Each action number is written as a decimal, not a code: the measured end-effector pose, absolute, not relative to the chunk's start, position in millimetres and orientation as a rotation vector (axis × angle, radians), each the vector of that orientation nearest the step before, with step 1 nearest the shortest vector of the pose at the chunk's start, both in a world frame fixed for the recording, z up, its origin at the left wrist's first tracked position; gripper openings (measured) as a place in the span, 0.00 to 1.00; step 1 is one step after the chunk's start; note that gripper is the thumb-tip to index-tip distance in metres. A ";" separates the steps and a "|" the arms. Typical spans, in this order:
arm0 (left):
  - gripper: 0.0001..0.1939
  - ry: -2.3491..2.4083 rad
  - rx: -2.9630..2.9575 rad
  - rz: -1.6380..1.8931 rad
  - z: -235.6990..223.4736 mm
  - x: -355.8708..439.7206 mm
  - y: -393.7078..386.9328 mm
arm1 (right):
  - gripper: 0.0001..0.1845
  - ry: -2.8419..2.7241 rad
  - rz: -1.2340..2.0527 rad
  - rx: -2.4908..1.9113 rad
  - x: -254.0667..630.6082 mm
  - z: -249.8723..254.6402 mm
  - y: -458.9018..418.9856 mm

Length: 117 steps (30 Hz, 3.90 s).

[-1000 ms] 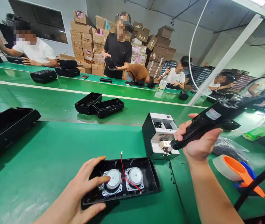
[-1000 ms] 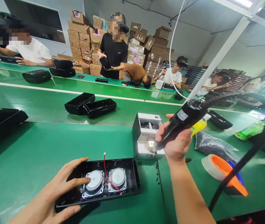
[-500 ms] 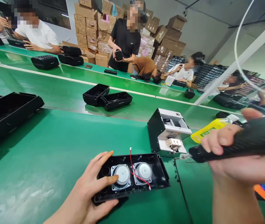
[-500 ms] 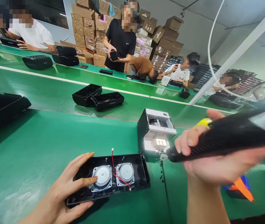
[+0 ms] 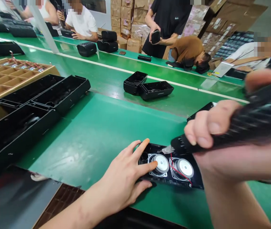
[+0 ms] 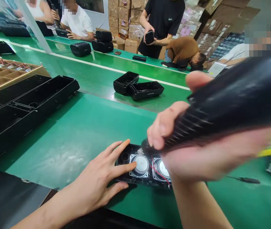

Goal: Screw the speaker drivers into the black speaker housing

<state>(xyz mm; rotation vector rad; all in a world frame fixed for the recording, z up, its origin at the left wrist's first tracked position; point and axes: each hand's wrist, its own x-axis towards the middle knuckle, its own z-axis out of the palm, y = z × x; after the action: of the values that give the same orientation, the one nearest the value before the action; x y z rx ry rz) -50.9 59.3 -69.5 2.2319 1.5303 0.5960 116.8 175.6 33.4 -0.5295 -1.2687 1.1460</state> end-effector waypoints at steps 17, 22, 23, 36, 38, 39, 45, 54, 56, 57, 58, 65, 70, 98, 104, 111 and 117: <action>0.48 1.760 1.792 0.656 -54.7 -26.2 87.4 | 0.31 -1.286 1.271 -0.442 97.0 -4.0 182.8; 0.41 1.801 1.866 0.371 -42.8 -24.5 103.7 | 0.34 -1.313 1.267 -0.465 93.8 -7.8 181.7; 0.40 1.782 1.870 0.356 -42.0 -25.0 105.8 | 0.35 -1.305 1.261 -0.473 93.2 -8.0 181.4; 0.33 1.844 1.865 0.339 -50.6 -26.1 110.5 | 0.35 -1.210 1.324 -0.537 87.0 2.1 177.3; 0.33 1.854 1.863 0.331 -51.2 -25.8 110.9 | 0.34 -1.213 1.327 -0.531 87.1 1.9 178.1; 0.33 1.858 1.862 0.326 -50.9 -25.6 111.2 | 0.34 -1.215 1.329 -0.529 87.2 1.2 178.6; 0.32 1.882 1.816 0.257 -45.8 -23.1 112.9 | 0.36 -1.272 1.304 -0.471 87.1 -7.5 181.3; 0.30 1.883 1.823 0.242 -44.4 -22.7 114.0 | 0.36 -1.247 1.333 -0.441 89.1 -11.7 184.1; 0.29 1.882 1.823 0.246 -44.7 -22.8 113.2 | 0.36 -1.258 1.321 -0.437 89.9 -12.7 184.7; 0.29 1.882 1.824 0.252 -45.0 -22.9 112.8 | 0.36 -1.267 1.310 -0.428 90.1 -13.3 184.8; 0.29 1.881 1.825 0.258 -45.5 -22.9 112.5 | 0.36 -1.274 1.305 -0.418 90.2 -13.8 184.8; 0.31 1.892 1.819 0.242 -45.5 -22.2 115.8 | 0.28 -1.250 1.357 -0.414 89.8 -14.9 183.1; 0.31 1.904 1.800 0.187 -42.0 -21.0 116.1 | 0.31 -1.288 1.355 -0.381 89.9 -18.8 185.4; 0.32 1.892 1.828 0.174 -41.2 -21.3 117.4 | 0.34 -1.282 1.358 -0.401 87.7 -22.8 183.4; 0.34 1.866 1.856 0.159 -41.9 -23.0 118.0 | 0.37 -1.374 1.380 -0.251 90.3 -27.8 191.2; 0.31 1.852 1.871 0.203 -41.9 -23.5 117.9 | 0.36 -1.302 1.418 -0.282 85.4 -31.0 178.8; 0.28 1.839 1.872 0.212 -39.0 -23.1 117.3 | 0.37 -1.324 1.497 -0.297 86.2 -38.4 179.5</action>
<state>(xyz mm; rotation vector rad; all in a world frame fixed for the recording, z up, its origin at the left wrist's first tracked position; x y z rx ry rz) -23.1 117.3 -39.0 1.8721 1.8385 0.2120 86.2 179.5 -38.4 -0.2974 -1.3237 1.4966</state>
